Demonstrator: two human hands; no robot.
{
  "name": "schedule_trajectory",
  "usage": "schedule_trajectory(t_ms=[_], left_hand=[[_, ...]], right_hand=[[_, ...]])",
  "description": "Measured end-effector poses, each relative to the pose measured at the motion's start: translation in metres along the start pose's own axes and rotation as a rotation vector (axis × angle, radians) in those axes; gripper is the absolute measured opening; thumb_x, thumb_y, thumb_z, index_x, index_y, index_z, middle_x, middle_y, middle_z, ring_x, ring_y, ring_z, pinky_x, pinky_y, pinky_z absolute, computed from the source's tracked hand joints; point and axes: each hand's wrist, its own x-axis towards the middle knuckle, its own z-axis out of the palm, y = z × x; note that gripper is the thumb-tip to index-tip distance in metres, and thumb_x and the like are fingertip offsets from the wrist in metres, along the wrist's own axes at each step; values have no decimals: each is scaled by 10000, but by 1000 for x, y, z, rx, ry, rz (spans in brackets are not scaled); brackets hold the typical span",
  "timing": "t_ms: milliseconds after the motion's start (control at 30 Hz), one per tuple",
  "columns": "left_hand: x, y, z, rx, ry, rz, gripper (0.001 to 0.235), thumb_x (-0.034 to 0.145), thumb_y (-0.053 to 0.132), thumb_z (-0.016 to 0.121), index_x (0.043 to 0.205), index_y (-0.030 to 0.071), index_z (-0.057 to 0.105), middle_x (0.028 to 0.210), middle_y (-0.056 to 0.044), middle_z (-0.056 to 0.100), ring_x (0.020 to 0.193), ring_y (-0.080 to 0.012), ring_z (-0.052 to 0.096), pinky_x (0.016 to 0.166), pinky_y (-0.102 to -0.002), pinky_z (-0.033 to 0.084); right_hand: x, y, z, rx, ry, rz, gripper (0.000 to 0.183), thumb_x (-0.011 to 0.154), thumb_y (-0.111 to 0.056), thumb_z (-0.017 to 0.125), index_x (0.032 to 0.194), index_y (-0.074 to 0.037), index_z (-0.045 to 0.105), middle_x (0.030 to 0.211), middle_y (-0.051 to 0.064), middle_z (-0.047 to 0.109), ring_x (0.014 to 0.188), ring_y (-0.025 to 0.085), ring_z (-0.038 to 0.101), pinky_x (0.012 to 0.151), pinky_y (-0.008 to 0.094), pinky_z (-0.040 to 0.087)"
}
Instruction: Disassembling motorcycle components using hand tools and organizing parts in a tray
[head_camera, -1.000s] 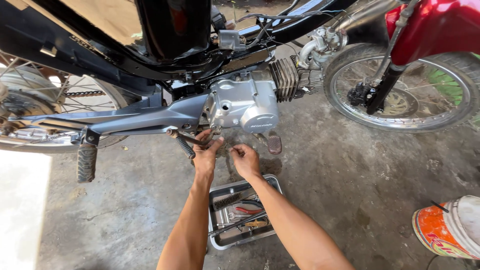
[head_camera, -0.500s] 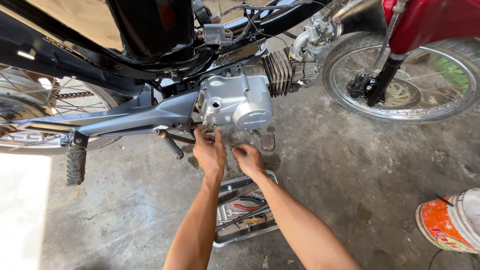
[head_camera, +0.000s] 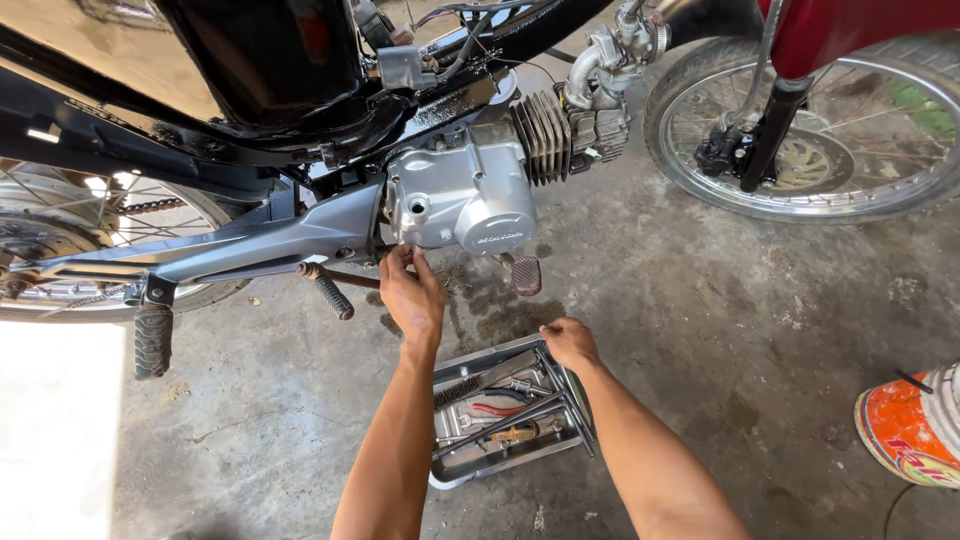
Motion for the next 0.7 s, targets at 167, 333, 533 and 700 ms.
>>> schedule_trajectory(t_ms=[167, 333, 533, 700], left_hand=[[6, 6, -7, 2, -23, -7, 155, 883, 151, 752, 997, 76, 679, 842, -95, 662, 813, -346, 718, 696, -445, 575], [9, 0, -8, 31, -49, -28, 134, 883, 137, 759, 974, 65, 693, 818, -103, 667, 788, -363, 714, 664, -450, 571], [10, -3, -8, 10, -92, -4, 136, 882, 117, 725, 1006, 67, 697, 827, -102, 671, 785, -360, 715, 667, -450, 578], [10, -4, -4, 61, -67, -50, 159, 879, 187, 777, 971, 100, 681, 817, -65, 664, 765, -326, 724, 637, -426, 584]], right_hand=[[2, 10, 2, 8, -23, 32, 425, 904, -497, 641, 1172, -201, 788, 1146, 82, 785, 1189, 316, 693, 986, 433, 582], [-7, -3, 5, -27, -68, 8, 431, 902, -492, 634, 1172, -195, 790, 1160, 93, 785, 1226, 316, 672, 1011, 429, 570], [-11, -10, 13, -33, -50, -38, 396, 870, -485, 656, 1101, -203, 811, 1094, 73, 802, 1205, 305, 681, 1011, 425, 567], [-16, -13, 8, -48, -77, -33, 421, 896, -473, 643, 1158, -183, 798, 1146, 88, 792, 1230, 313, 671, 1017, 434, 563]])
